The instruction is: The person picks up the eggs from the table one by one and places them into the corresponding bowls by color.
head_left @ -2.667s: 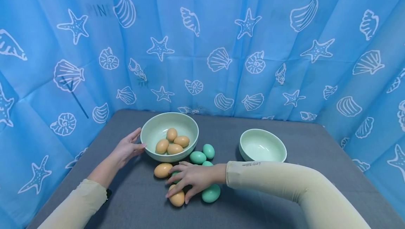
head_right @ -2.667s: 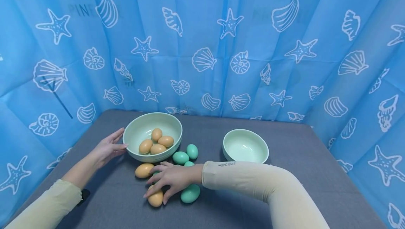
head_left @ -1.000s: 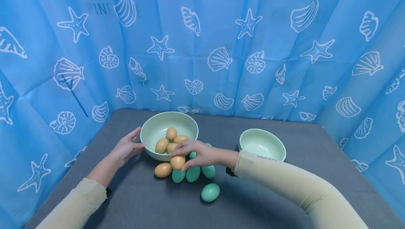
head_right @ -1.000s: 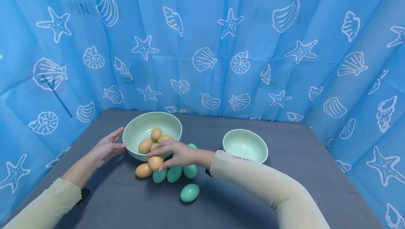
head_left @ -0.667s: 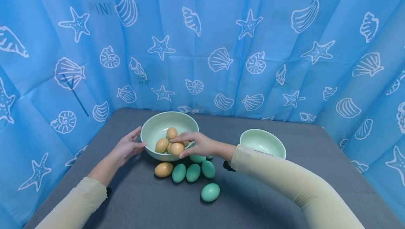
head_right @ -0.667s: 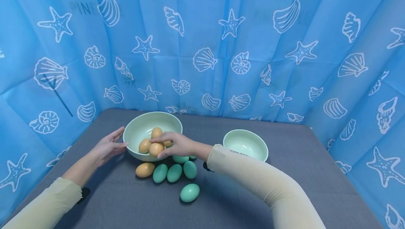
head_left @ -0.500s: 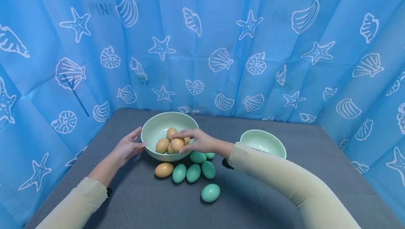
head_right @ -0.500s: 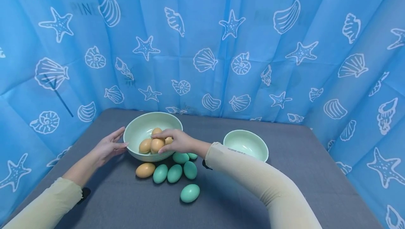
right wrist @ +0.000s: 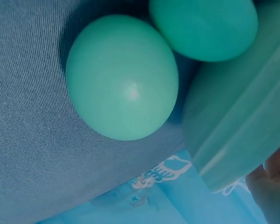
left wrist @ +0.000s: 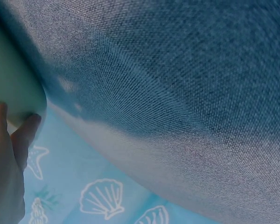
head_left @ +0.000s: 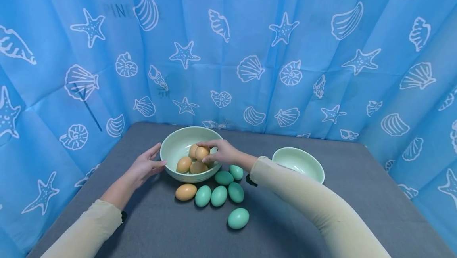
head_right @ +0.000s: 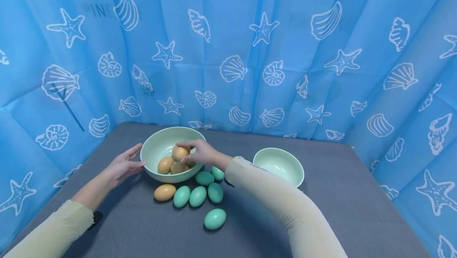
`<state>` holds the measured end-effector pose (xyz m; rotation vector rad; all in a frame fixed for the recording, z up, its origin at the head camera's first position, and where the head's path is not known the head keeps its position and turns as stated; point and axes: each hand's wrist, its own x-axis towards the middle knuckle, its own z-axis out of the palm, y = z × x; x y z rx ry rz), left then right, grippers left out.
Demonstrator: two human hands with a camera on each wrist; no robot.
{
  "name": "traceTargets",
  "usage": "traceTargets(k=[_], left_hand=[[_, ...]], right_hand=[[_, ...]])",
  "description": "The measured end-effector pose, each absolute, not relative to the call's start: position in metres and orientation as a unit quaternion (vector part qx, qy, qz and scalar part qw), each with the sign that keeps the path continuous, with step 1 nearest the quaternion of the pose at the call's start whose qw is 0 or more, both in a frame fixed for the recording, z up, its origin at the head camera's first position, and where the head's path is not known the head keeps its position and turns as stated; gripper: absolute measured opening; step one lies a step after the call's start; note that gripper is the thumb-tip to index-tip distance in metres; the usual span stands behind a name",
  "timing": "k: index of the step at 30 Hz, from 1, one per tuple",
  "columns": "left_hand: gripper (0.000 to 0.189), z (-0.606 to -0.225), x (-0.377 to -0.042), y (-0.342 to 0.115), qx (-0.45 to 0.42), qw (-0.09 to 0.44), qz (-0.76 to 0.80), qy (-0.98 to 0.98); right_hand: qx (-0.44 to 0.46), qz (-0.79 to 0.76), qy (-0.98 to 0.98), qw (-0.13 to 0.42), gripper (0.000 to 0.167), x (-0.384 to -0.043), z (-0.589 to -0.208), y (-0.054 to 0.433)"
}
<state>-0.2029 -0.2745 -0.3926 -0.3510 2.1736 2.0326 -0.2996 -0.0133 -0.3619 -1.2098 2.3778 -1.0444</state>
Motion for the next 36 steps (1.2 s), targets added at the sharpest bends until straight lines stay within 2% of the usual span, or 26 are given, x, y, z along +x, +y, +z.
traceTargets(k=[7, 14, 25, 36], left_hand=[[0.080, -0.395, -0.203, -0.275, -0.100, 0.069, 0.675, 0.728], [0.079, -0.396, -0.203, -0.275, -0.098, 0.069, 0.675, 0.728], [0.079, -0.395, -0.203, -0.275, -0.095, 0.069, 0.673, 0.730], [0.079, -0.396, -0.204, -0.275, -0.105, 0.070, 0.672, 0.730]], right_hand=[[-0.399, -0.353, 0.834, 0.143, 0.052, -0.309, -0.364, -0.024], [-0.399, -0.323, 0.848, 0.134, 0.044, -0.317, -0.375, -0.040], [-0.399, -0.261, 0.870, 0.128, 0.042, -0.316, -0.377, -0.051], [-0.355, -0.255, 0.885, 0.159, 0.040, -0.317, -0.380, -0.057]])
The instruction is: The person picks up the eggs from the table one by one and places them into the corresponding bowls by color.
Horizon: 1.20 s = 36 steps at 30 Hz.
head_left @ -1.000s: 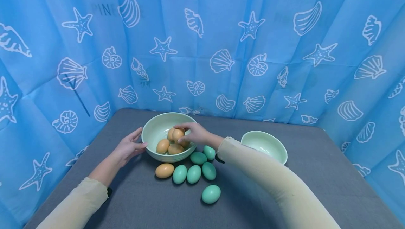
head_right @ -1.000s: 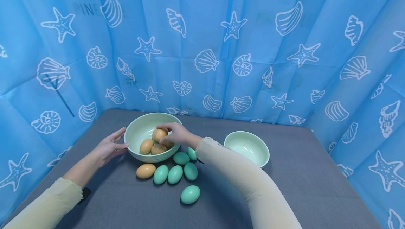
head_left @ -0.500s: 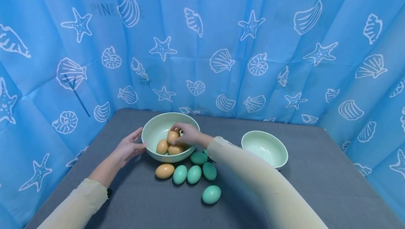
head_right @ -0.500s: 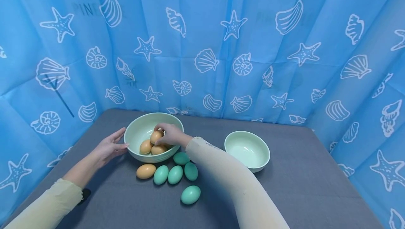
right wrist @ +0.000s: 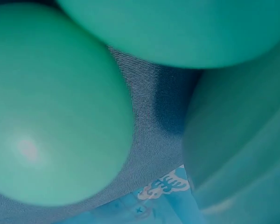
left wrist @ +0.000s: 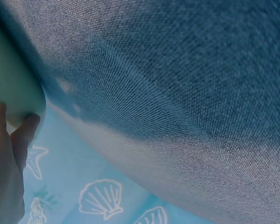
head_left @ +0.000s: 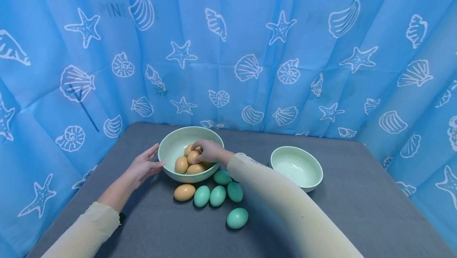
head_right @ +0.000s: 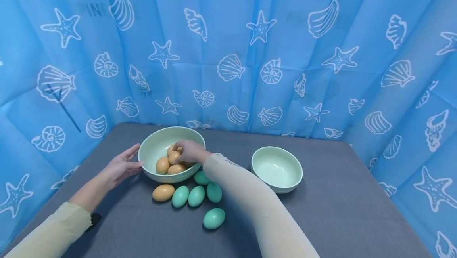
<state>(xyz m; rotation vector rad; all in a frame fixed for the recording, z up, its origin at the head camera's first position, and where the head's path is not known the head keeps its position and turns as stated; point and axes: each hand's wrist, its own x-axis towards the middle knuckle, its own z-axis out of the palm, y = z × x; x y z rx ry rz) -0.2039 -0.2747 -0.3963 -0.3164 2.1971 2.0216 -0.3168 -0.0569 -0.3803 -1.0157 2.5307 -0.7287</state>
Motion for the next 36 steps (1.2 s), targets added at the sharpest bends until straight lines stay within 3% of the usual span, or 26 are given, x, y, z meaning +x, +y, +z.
traceTargets(k=[14, 22, 36], left_hand=[[0.079, -0.394, -0.202, -0.276, -0.109, 0.071, 0.671, 0.730], [0.079, -0.397, -0.202, -0.273, -0.107, 0.069, 0.672, 0.729], [0.079, -0.397, -0.203, -0.274, -0.104, 0.069, 0.678, 0.725]], right_hand=[[-0.360, -0.171, 0.904, 0.157, 0.046, -0.312, -0.378, -0.062], [-0.339, -0.270, 0.883, 0.181, 0.044, -0.315, -0.381, -0.056], [-0.365, -0.437, 0.808, 0.152, 0.036, -0.289, -0.366, -0.031]])
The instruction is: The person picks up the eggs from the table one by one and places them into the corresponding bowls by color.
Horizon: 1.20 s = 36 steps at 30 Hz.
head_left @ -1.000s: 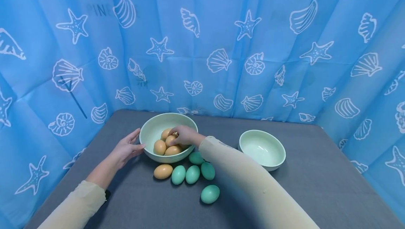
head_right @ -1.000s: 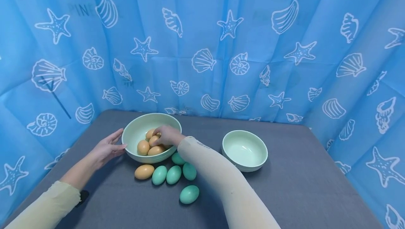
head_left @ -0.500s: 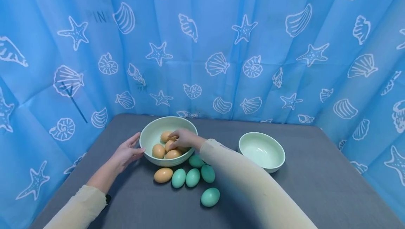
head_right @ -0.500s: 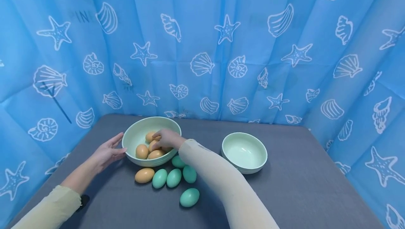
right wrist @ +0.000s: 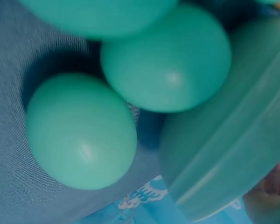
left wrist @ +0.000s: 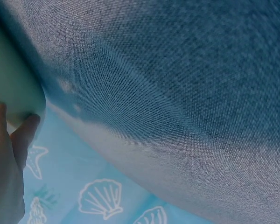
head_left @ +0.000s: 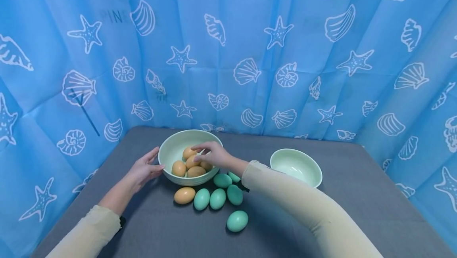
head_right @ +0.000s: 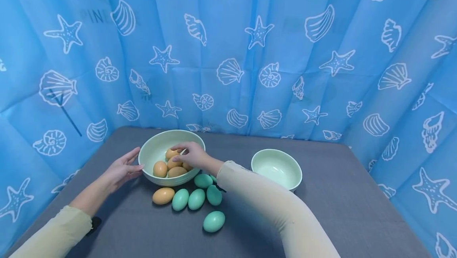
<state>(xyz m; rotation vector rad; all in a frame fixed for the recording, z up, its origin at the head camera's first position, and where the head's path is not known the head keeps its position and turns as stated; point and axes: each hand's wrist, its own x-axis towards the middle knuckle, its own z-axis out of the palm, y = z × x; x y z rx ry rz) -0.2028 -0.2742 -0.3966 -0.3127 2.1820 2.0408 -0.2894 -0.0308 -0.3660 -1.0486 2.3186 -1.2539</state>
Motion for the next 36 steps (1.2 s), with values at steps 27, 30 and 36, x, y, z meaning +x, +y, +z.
traceTargets(k=[27, 30, 36], left_hand=[[0.078, -0.399, -0.203, -0.274, -0.108, 0.069, 0.667, 0.734], [0.077, -0.398, -0.203, -0.274, -0.111, 0.070, 0.665, 0.735], [0.078, -0.397, -0.204, -0.274, -0.111, 0.072, 0.666, 0.734]], right_hand=[[-0.660, 0.052, 0.745, -0.081, 0.054, -0.237, -0.379, -0.034], [-0.651, 0.090, 0.747, -0.100, 0.057, -0.233, -0.385, -0.040], [-0.622, 0.154, 0.761, -0.103, 0.056, -0.225, -0.384, -0.050]])
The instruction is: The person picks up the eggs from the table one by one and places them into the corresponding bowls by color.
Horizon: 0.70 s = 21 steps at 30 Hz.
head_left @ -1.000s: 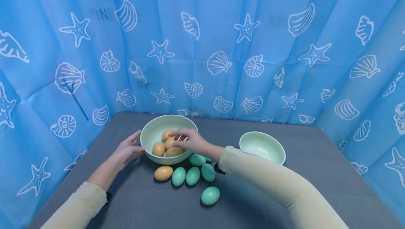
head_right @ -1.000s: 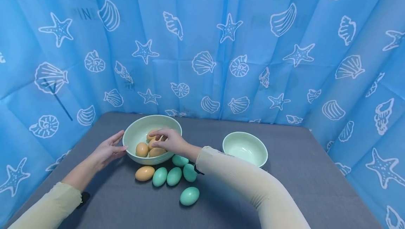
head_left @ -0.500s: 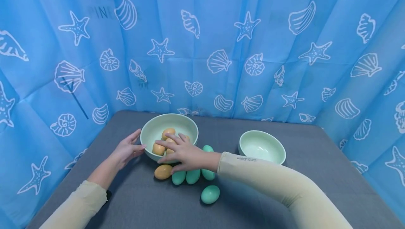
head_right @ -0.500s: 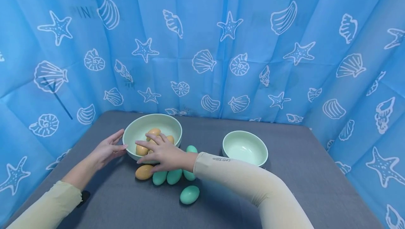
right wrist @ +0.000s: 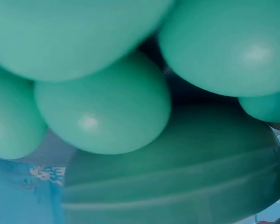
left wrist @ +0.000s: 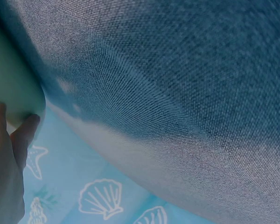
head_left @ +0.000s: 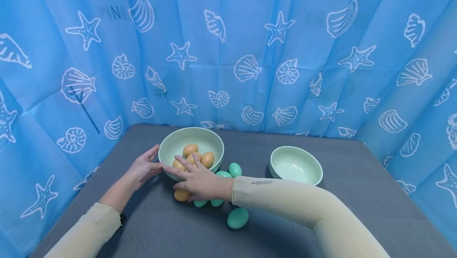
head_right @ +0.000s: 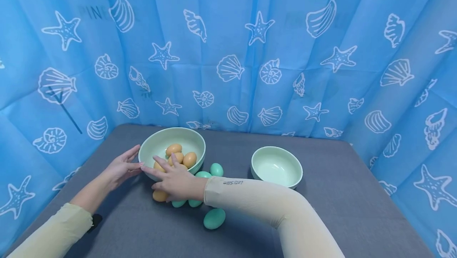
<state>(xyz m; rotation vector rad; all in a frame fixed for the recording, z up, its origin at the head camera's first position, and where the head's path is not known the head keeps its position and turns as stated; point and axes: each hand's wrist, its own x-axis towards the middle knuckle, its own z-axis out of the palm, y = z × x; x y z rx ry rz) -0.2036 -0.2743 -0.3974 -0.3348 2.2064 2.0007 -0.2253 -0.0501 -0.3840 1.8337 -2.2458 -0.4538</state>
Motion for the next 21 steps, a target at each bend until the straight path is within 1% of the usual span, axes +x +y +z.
traceTargets(k=[4, 9, 18, 21], left_hand=[[0.079, -0.397, -0.204, -0.276, -0.111, 0.074, 0.668, 0.732], [0.079, -0.398, -0.204, -0.277, -0.114, 0.079, 0.668, 0.731], [0.079, -0.397, -0.203, -0.276, -0.104, 0.078, 0.666, 0.735], [0.080, -0.396, -0.202, -0.276, -0.097, 0.076, 0.668, 0.734]], right_hand=[[0.606, -0.183, -0.767, 0.104, 0.050, -0.224, -0.385, -0.055], [0.610, -0.158, -0.771, 0.086, 0.042, -0.226, -0.387, -0.056], [0.626, -0.010, -0.779, 0.041, 0.046, -0.231, -0.378, -0.048], [0.624, 0.039, -0.780, 0.030, 0.044, -0.233, -0.372, -0.046]])
